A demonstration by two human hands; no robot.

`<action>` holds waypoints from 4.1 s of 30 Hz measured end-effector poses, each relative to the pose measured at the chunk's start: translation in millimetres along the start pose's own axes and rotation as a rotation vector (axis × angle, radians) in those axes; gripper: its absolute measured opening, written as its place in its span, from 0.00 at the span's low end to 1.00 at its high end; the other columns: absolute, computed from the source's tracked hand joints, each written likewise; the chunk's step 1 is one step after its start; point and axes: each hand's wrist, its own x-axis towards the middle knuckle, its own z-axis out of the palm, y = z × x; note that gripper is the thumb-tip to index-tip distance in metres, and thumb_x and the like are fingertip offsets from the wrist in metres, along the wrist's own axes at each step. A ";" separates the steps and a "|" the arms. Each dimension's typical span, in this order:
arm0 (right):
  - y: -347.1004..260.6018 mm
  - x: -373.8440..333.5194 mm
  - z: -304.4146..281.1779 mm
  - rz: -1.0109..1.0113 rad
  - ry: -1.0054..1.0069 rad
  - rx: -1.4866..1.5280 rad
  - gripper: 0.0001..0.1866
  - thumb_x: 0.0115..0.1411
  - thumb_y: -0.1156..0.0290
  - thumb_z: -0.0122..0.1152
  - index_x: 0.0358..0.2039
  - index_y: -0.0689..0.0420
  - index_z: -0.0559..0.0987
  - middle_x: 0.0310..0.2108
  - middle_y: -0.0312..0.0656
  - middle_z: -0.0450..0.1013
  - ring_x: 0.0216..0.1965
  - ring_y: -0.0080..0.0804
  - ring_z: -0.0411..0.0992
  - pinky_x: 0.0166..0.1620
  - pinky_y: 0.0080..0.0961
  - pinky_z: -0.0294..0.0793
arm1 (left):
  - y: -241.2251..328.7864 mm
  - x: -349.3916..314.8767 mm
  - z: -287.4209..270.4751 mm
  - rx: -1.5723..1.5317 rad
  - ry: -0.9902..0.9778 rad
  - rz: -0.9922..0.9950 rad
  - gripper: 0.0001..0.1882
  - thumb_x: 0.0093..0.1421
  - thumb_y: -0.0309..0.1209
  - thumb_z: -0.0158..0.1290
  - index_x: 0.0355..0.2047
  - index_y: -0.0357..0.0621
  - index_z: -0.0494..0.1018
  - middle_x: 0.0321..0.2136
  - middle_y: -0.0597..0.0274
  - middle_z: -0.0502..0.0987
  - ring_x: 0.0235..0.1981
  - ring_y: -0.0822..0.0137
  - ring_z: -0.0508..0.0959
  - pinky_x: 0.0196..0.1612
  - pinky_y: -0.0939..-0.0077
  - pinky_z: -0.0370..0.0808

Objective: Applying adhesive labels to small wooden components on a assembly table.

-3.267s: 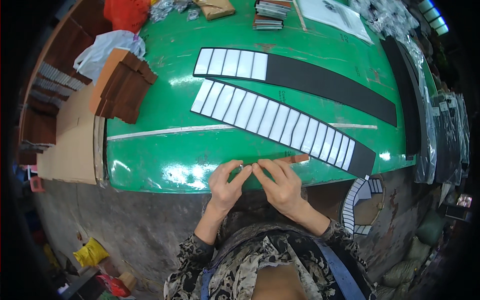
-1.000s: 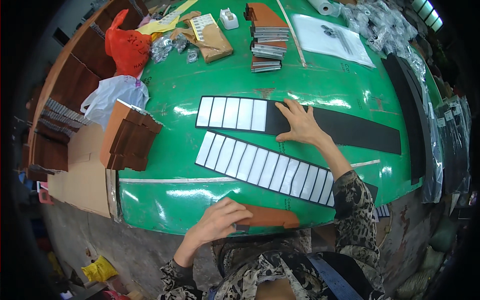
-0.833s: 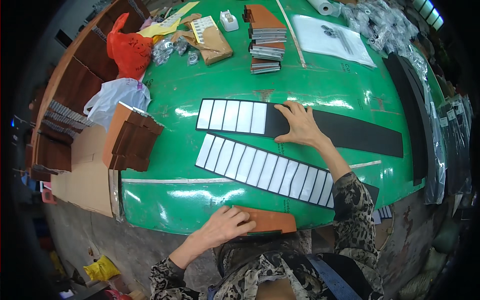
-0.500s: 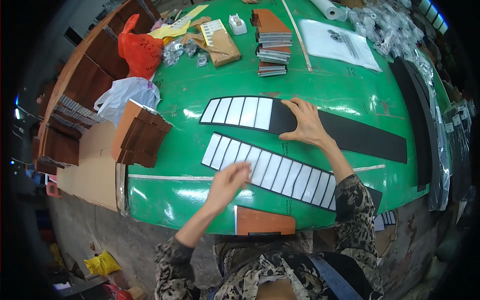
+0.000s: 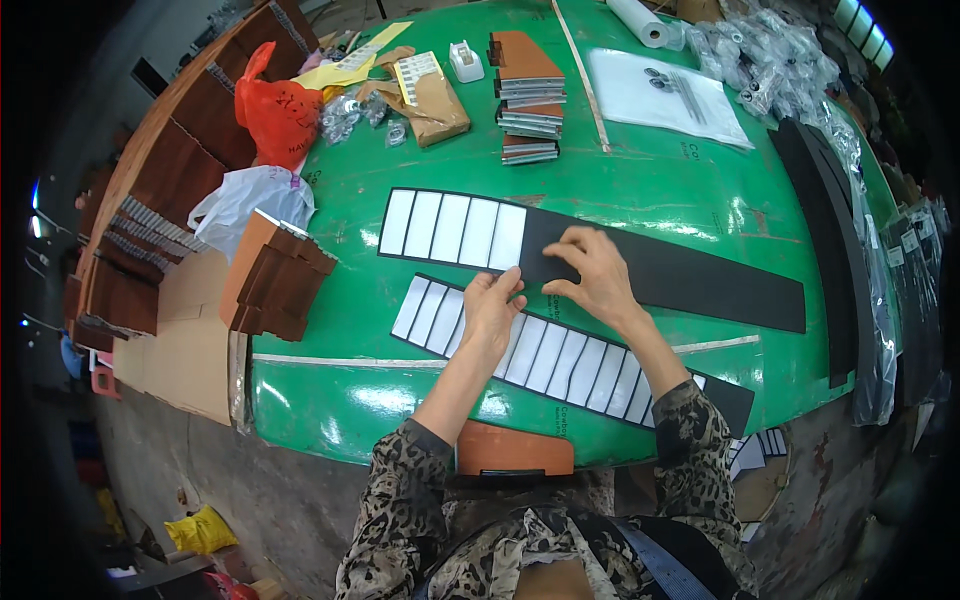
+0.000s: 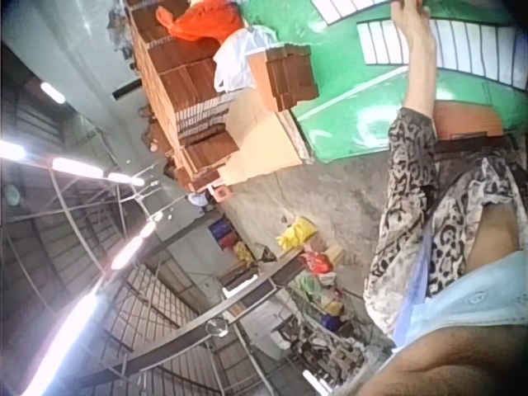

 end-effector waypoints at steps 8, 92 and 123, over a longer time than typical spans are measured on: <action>-6.3 -5.5 6.5 0.237 0.043 0.309 0.18 0.51 0.55 0.63 0.34 0.56 0.80 0.35 0.40 0.75 0.37 0.36 0.74 0.39 0.30 0.73 | -12.0 7.3 1.1 -0.044 -0.056 0.026 0.08 0.58 0.23 0.54 0.31 0.40 0.64 0.25 0.63 0.71 0.25 0.75 0.71 0.28 0.84 0.70; -108.0 -221.9 10.4 0.931 0.143 1.593 0.14 0.61 0.69 0.53 0.44 0.64 0.73 0.45 0.47 0.72 0.51 0.38 0.70 0.50 0.34 0.73 | -29.9 -162.4 -136.1 1.639 -0.582 1.207 0.29 0.36 0.30 0.62 0.43 0.44 0.72 0.46 0.55 0.70 0.48 0.56 0.69 0.45 0.62 0.67; -122.1 -167.7 -12.2 0.018 0.018 0.056 0.17 0.41 0.79 0.68 0.35 0.56 0.79 0.34 0.38 0.74 0.33 0.35 0.71 0.34 0.28 0.70 | -98.2 -173.7 -106.4 1.546 0.074 1.247 0.16 0.53 0.25 0.50 0.42 0.55 0.77 0.49 0.66 0.71 0.56 0.62 0.66 0.61 0.34 0.32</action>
